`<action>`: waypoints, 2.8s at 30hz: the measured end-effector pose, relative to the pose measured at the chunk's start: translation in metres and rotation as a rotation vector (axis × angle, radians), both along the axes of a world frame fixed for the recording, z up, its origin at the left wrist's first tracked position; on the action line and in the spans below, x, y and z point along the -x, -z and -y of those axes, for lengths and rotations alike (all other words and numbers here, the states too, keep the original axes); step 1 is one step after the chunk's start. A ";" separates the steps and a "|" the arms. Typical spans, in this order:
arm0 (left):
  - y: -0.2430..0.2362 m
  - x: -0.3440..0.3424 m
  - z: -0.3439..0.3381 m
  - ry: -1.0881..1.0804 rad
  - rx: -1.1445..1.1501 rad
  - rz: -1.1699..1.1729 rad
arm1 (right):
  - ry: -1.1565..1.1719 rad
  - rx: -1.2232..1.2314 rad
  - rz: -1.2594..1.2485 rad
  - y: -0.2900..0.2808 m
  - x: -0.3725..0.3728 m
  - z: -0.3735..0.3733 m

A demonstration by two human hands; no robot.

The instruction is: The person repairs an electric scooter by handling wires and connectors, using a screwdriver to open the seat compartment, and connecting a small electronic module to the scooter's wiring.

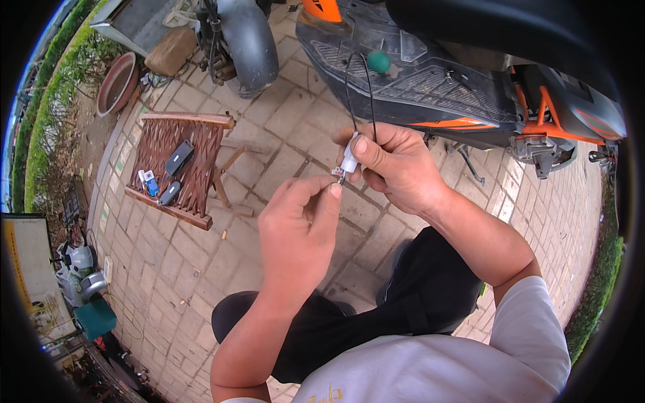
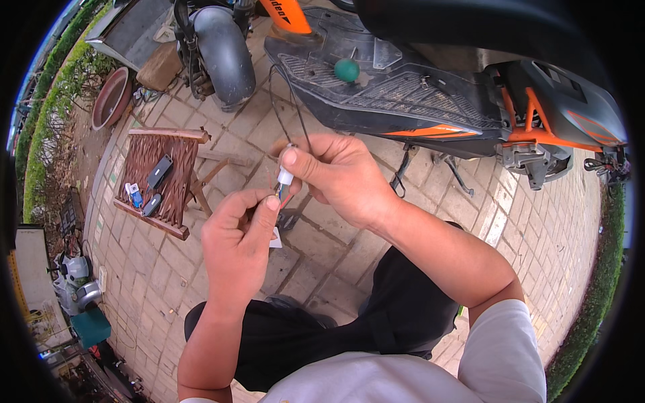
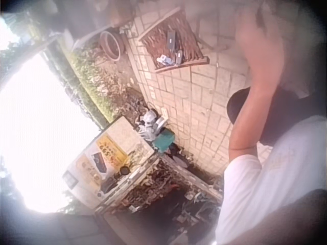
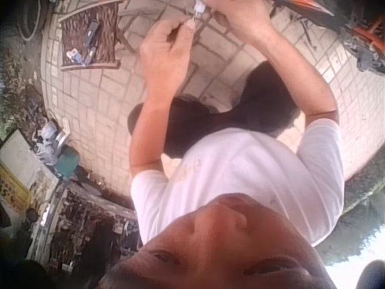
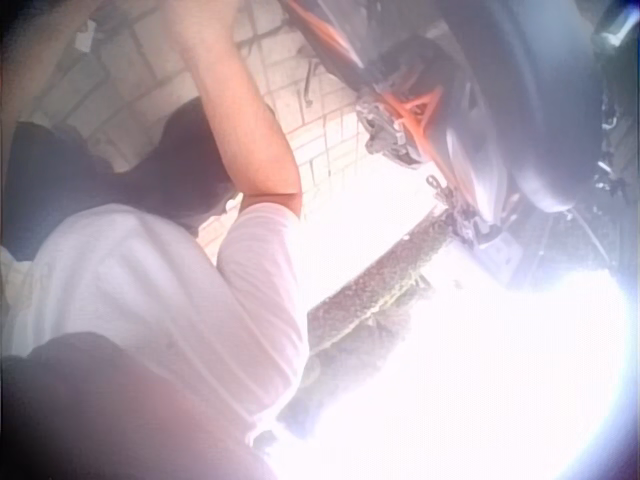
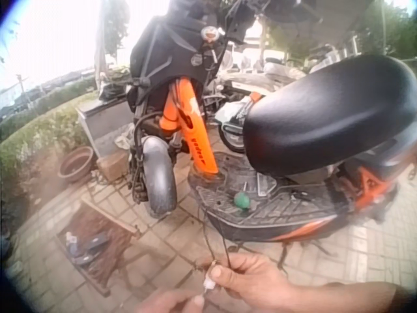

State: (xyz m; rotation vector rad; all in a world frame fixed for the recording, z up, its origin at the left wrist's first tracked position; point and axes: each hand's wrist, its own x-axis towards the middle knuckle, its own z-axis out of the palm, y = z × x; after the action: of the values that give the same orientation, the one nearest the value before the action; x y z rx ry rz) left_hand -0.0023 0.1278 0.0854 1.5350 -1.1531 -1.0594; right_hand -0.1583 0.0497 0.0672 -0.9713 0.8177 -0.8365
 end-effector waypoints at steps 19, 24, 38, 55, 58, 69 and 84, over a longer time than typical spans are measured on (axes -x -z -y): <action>0.019 -0.005 0.008 -0.003 0.325 0.422 | -0.096 0.022 -0.059 -0.001 0.001 -0.002; 0.021 -0.004 0.009 -0.021 0.257 0.104 | -0.042 0.045 0.007 -0.002 0.004 -0.001; 0.021 -0.012 0.013 0.121 0.302 0.505 | -0.072 0.114 -0.038 0.002 0.005 -0.001; 0.061 -0.015 0.019 0.232 -0.343 0.017 | 0.476 0.622 -1.053 0.046 0.084 0.128; 0.063 -0.013 0.015 0.245 -0.281 -0.118 | 0.380 0.950 -1.033 0.044 0.070 0.102; 0.048 0.001 0.016 0.202 -0.283 -0.304 | -0.247 0.077 -0.279 0.026 0.018 -0.004; 0.066 -0.030 0.033 -0.009 0.264 -0.504 | 0.113 -0.317 0.142 0.012 0.033 0.023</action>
State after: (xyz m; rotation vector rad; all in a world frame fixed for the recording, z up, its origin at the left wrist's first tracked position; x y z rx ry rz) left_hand 0.0279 0.0949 0.0197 0.9892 -0.8868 -1.1513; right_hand -0.1916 0.0263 0.0554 -0.5843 0.8570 -0.8322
